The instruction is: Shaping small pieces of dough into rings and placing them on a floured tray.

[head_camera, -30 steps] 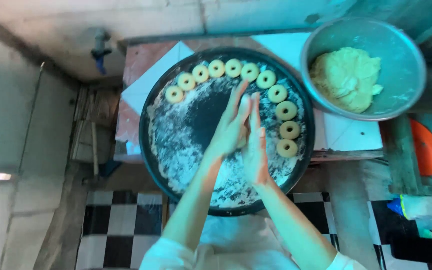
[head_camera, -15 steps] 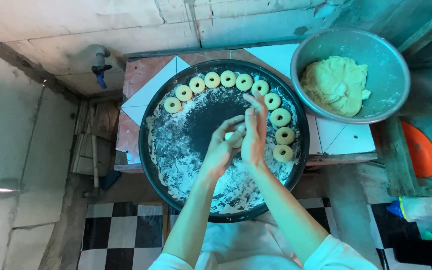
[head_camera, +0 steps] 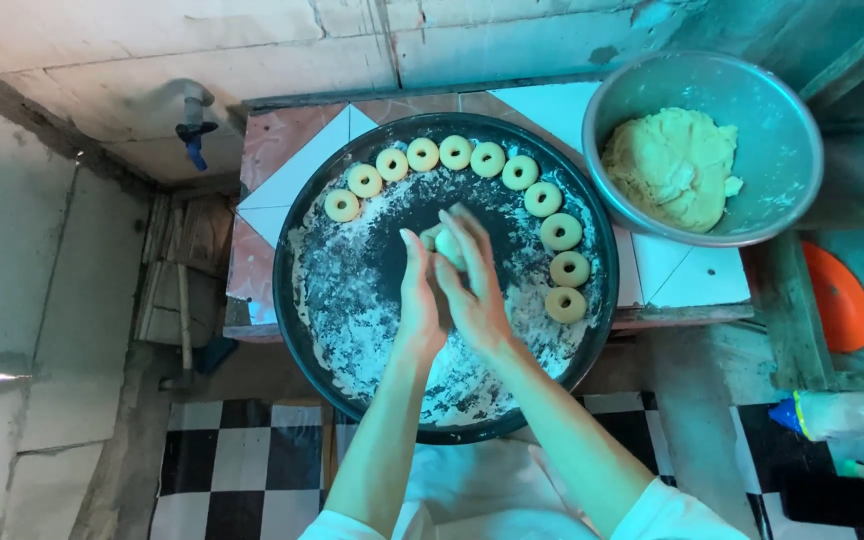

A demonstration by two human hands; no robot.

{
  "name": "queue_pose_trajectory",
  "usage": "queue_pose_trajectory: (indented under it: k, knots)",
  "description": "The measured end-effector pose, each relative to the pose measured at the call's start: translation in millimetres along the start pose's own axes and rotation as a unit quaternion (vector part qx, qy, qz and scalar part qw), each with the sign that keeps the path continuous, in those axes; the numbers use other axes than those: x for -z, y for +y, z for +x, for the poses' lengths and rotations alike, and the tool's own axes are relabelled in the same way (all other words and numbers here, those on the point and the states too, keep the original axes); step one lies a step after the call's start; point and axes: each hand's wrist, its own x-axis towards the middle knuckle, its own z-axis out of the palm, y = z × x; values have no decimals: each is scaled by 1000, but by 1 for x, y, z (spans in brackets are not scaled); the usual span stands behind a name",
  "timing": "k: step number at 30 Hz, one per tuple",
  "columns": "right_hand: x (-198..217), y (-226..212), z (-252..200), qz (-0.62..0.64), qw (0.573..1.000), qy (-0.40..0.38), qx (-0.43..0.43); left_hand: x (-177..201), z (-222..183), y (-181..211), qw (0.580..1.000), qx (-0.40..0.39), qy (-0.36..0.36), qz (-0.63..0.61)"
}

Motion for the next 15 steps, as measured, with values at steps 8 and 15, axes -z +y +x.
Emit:
queue_pose_trajectory:
  k: [8, 15]
  knots:
    - [22, 15, 28, 69, 974, 100, -192, -26, -18, 26, 995, -36, 9, 97]
    - [32, 24, 22, -42, 974, 93, -203, -6, 1, 17, 992, -10, -14, 124]
